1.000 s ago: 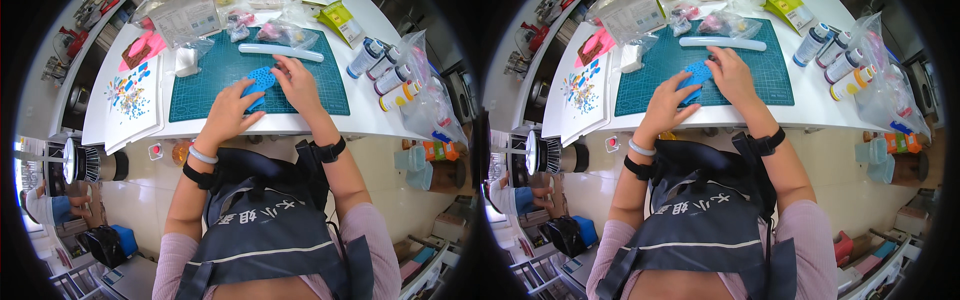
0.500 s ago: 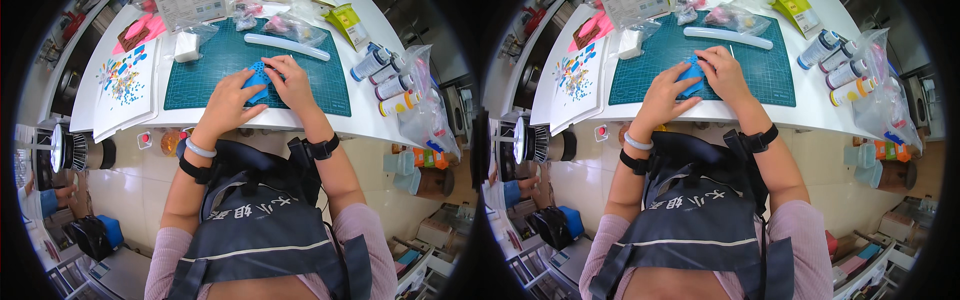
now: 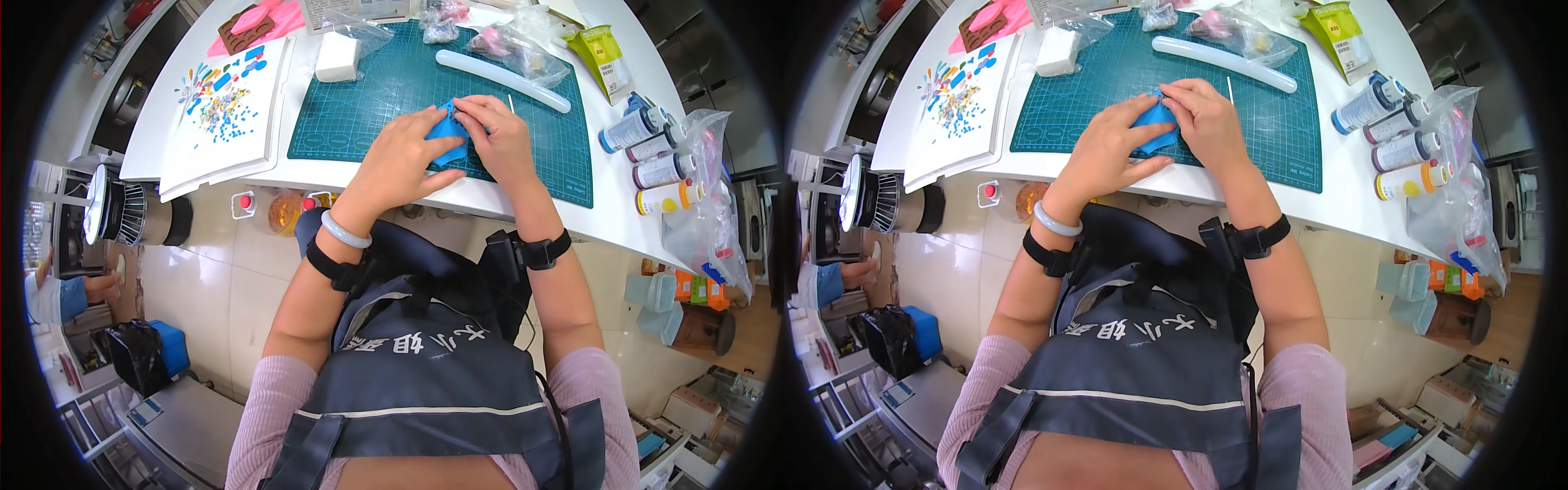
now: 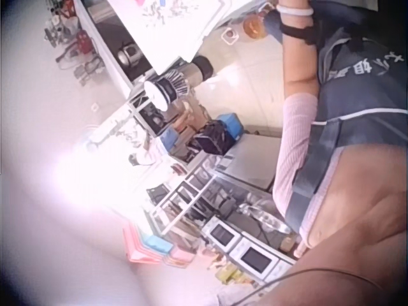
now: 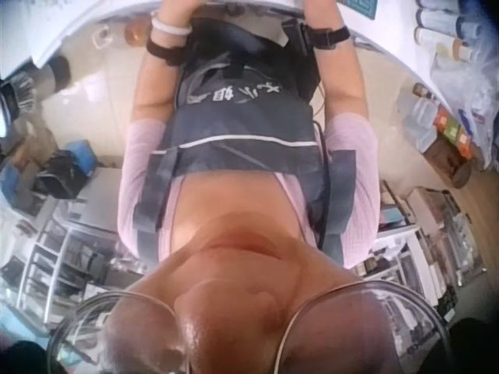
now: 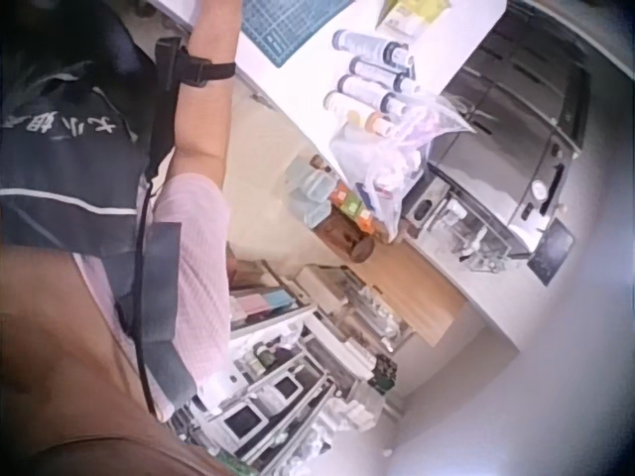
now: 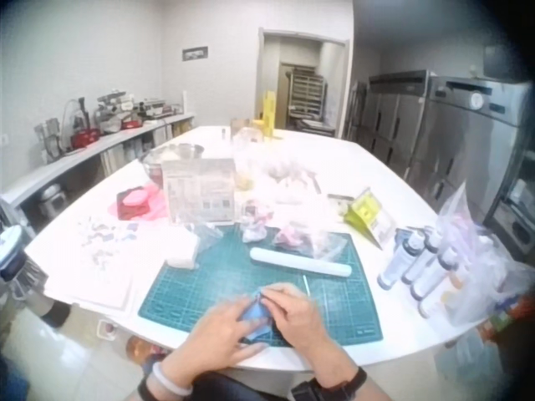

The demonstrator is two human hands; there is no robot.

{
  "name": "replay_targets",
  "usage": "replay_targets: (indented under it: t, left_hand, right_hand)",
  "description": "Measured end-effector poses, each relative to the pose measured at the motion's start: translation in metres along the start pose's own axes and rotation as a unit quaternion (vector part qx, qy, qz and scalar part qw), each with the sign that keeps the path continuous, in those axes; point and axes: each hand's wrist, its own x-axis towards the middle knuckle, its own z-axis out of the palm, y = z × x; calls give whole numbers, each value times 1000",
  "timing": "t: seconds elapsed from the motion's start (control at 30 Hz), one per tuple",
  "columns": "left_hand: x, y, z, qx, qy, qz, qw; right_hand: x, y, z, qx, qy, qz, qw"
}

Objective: The person removes a tray from an oven and then sits at a table where they use a thin tool to press small dark pieces into a blue textured silicone mold.

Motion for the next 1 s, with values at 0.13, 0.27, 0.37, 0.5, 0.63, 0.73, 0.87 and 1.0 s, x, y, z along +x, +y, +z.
replay_targets:
  t: [0.13,0.27,0.37,0.5,0.63,0.73,0.87,1.0]
  left_hand:
    - [0,1,-1,0,0,-2,1000]
    - [1,1,0,-6,-8,-4,1000]
    - [1,1,-3,-3,-10,-12,1000]
    - [1,-1,-2,-7,-4,-9,1000]
    - [1,-1,-1,-9,-5,-7,1000]
    - [0,0,-2,-7,-5,-9,1000]
    - [-1,0,-3,-8,-7,-11,1000]
    - [-2,2,-2,-19,-2,-19,1000]
  right_hand:
    - [-2,2,1,-6,10,-11,1000]
    - [-2,1,0,-11,10,-24,1000]
    - [-1,0,0,-23,20,-28,999]
    - [0,1,1,-18,19,-25,999]
    - [0,2,1,-23,19,-29,999]
    - [0,-1,2,-21,11,-39,999]
    - [-1,0,3,-28,4,-46,999]
    - [-2,1,1,-41,-3,-41,998]
